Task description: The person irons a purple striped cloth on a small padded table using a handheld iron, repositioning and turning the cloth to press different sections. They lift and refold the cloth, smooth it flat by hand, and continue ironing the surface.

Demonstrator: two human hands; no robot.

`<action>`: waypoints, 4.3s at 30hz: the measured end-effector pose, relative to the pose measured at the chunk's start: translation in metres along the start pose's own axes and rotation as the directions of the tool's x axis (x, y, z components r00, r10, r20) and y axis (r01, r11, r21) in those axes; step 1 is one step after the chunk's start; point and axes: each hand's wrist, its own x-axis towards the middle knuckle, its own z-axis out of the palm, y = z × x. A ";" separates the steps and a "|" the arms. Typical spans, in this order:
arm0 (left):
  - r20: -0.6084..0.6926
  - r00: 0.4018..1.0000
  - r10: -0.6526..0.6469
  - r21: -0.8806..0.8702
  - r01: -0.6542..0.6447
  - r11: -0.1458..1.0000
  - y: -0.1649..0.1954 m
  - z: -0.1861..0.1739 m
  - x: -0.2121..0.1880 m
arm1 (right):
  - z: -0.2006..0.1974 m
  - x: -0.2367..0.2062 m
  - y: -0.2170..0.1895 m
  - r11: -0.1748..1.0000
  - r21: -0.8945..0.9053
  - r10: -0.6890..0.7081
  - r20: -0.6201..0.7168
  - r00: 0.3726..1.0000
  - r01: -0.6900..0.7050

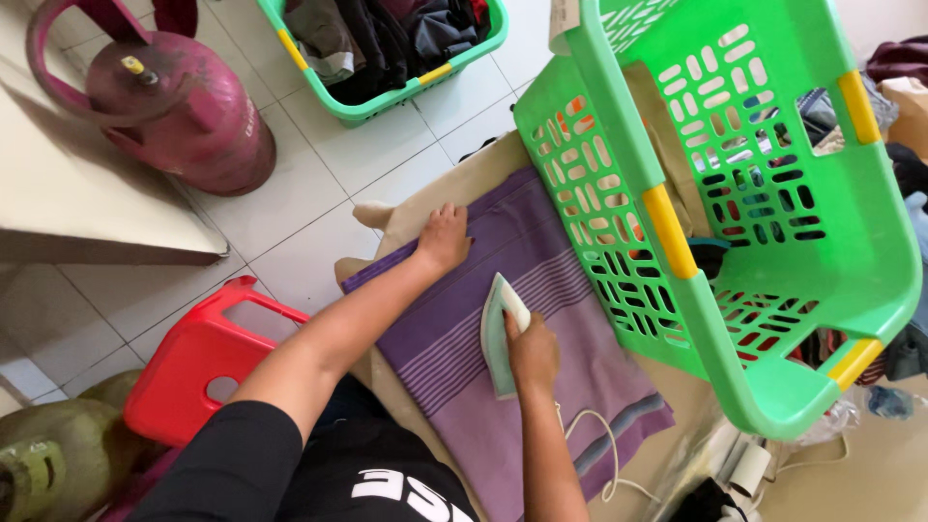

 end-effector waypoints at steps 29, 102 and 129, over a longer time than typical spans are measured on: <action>0.199 0.980 -0.007 0.061 -0.005 0.998 -0.005 -0.014 0.004 | -0.023 0.123 -0.070 0.993 -0.046 -0.107 0.013 0.994 0.108; 0.244 0.969 0.024 -0.536 0.114 0.836 -0.168 -0.110 -0.144 | 0.000 0.038 -0.125 0.946 0.177 -0.310 0.257 0.915 0.271; 0.426 0.900 -0.091 -0.642 0.371 0.670 -0.184 -0.102 -0.154 | 0.022 -0.029 -0.147 0.854 0.086 -0.519 0.214 0.827 0.513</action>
